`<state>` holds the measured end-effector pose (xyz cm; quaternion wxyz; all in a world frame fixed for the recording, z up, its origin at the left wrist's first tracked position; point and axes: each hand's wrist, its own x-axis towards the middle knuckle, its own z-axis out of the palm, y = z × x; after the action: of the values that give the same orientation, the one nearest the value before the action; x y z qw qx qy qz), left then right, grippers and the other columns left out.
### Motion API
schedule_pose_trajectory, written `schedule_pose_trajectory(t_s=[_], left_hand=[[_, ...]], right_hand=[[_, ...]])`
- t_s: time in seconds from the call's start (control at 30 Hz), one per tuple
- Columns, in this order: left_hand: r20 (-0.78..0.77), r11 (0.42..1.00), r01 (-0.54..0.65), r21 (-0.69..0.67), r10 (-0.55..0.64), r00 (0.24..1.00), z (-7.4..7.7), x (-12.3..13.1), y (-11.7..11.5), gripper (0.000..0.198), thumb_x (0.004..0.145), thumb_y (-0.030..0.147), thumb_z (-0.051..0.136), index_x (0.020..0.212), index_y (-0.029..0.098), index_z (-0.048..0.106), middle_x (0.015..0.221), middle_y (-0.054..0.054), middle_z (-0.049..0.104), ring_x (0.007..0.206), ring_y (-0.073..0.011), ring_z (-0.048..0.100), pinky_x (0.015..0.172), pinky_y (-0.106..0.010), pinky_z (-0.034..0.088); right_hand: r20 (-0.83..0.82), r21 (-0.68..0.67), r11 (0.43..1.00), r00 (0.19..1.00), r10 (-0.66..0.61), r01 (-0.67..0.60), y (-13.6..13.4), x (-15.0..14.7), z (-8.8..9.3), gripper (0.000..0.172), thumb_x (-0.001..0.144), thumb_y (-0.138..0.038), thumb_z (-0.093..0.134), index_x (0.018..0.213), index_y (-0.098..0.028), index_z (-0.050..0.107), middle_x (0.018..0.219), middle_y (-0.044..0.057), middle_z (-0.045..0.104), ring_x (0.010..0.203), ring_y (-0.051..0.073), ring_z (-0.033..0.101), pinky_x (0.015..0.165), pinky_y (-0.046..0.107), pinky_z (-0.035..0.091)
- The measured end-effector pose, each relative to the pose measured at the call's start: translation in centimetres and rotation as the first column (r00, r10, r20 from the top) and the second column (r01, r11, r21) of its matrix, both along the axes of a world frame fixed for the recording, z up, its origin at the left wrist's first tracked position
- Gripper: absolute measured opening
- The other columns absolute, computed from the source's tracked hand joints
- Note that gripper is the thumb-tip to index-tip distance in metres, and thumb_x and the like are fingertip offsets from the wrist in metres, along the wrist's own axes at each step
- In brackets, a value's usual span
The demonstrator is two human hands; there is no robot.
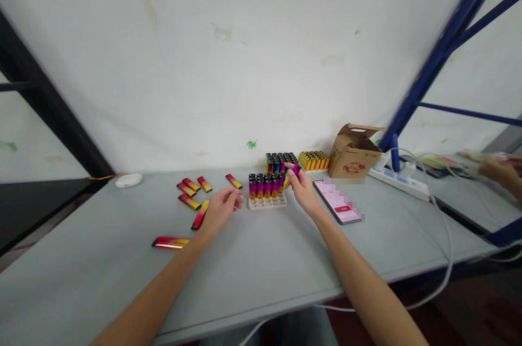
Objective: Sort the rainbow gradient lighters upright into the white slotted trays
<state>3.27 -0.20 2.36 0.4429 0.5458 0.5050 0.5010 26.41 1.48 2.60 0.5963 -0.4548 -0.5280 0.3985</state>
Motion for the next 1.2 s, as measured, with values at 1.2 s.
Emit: schedule_pose_trajectory(t_s=[1.2], left_hand=[[0.173,0.991,-0.004,-0.135,0.027,0.985,-0.2,-1.2,1.0,0.039,0.061,0.047,0.067,0.082,0.013,0.067,0.07,-0.003,0.064,0.059,-0.0139,0.058,0.056,-0.026,0.043]], right_hand=[[0.501,0.312,0.943,0.825,-0.264,0.112,0.5,1.7,-1.6,0.037,0.071,-0.033,0.071,0.105,-0.022,0.06,0.101,0.007,0.06,0.085,0.021,0.055,0.075,0.034,0.045]])
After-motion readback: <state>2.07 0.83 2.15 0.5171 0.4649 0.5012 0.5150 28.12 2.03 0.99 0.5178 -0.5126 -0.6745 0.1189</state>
